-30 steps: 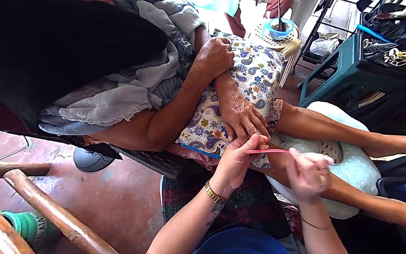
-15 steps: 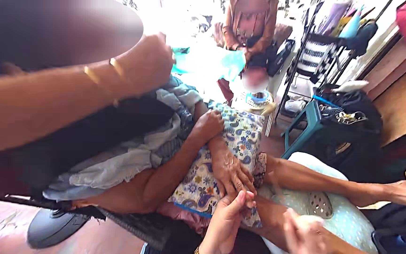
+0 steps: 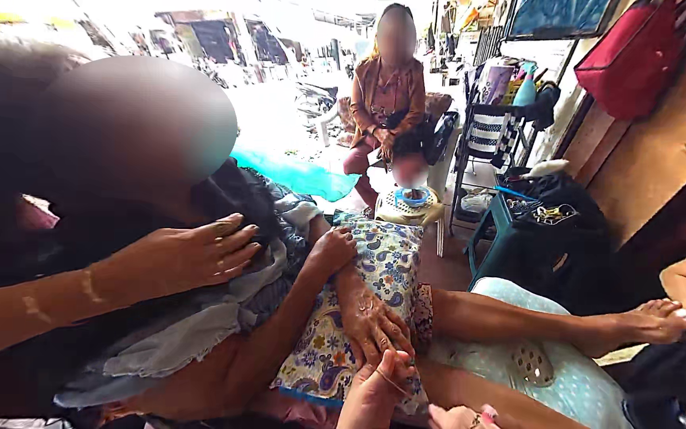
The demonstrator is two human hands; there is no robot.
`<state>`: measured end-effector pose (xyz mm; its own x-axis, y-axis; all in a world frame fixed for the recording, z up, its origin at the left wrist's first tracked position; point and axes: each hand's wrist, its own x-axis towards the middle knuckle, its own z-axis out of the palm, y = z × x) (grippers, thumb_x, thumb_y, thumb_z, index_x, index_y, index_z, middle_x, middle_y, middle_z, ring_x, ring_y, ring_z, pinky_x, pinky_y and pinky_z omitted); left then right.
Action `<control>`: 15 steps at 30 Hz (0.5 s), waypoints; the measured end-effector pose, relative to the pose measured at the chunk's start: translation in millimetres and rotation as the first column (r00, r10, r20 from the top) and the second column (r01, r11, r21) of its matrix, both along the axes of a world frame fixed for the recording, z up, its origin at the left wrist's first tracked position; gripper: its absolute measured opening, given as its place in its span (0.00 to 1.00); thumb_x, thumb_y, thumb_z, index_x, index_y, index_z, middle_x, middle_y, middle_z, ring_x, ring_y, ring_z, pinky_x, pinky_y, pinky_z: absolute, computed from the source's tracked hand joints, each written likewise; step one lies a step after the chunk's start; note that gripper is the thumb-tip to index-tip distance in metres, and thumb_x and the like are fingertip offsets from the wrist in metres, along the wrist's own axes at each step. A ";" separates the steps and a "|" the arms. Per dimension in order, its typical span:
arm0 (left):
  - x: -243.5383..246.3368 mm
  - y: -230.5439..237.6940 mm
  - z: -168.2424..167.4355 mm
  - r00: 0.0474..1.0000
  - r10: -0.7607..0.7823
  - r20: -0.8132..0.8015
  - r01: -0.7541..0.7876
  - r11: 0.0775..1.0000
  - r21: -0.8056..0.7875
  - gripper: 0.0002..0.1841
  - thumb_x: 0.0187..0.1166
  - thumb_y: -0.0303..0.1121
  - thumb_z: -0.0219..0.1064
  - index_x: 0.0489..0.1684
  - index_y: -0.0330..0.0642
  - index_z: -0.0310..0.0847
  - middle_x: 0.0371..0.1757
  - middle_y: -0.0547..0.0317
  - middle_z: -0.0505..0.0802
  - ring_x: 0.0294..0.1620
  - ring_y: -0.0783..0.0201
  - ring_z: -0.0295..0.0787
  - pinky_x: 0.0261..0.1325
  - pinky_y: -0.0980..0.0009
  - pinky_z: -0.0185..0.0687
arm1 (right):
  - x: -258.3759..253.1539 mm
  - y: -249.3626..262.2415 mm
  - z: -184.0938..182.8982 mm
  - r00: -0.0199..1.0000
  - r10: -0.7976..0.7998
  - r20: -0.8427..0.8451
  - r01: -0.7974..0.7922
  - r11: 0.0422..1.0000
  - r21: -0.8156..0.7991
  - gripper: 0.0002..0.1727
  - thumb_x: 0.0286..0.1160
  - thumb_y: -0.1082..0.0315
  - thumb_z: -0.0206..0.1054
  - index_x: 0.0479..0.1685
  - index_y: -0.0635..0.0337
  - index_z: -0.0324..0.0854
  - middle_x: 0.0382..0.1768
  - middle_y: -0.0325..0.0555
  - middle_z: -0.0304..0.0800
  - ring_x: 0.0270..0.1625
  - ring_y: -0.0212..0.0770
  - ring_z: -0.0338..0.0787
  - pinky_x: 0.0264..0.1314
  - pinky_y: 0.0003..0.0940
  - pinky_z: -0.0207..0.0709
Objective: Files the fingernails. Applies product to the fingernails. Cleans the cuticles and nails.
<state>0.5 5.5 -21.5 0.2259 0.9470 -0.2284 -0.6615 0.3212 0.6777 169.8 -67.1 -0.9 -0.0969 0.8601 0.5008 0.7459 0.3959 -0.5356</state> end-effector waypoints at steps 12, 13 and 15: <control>0.2 -0.1 -2.0 0.997 0.007 0.072 -0.004 0.999 -0.039 0.14 0.89 0.31 0.56 0.46 0.32 0.87 0.44 0.44 0.96 0.42 0.57 0.96 0.50 0.64 0.92 | 27.5 8.1 -10.4 0.983 -0.084 0.162 0.079 0.996 0.042 0.11 0.78 0.68 0.67 0.46 0.62 0.94 0.35 0.53 0.96 0.40 0.53 0.96 0.44 0.50 0.87; -1.0 0.3 -2.2 0.998 -0.002 0.070 0.005 0.999 -0.042 0.14 0.90 0.31 0.55 0.46 0.32 0.87 0.44 0.44 0.96 0.43 0.57 0.96 0.50 0.64 0.92 | 38.7 12.5 -14.5 0.972 -0.171 0.160 0.166 0.985 0.046 0.11 0.77 0.69 0.68 0.45 0.63 0.95 0.37 0.54 0.96 0.41 0.54 0.96 0.45 0.52 0.88; -3.3 -0.2 -3.1 0.998 -0.016 0.066 0.019 0.999 -0.038 0.15 0.90 0.32 0.55 0.45 0.32 0.87 0.44 0.44 0.96 0.42 0.57 0.96 0.49 0.64 0.92 | 60.0 17.9 -17.1 0.932 -0.350 0.098 0.343 0.936 0.083 0.10 0.75 0.71 0.68 0.42 0.67 0.93 0.36 0.56 0.96 0.37 0.54 0.96 0.41 0.52 0.88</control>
<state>-2.8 5.3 -24.6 0.2578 0.9337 -0.2486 -0.6983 0.3579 0.6199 229.7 -49.2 -18.0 0.1442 0.8171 0.5582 0.8953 0.1326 -0.4252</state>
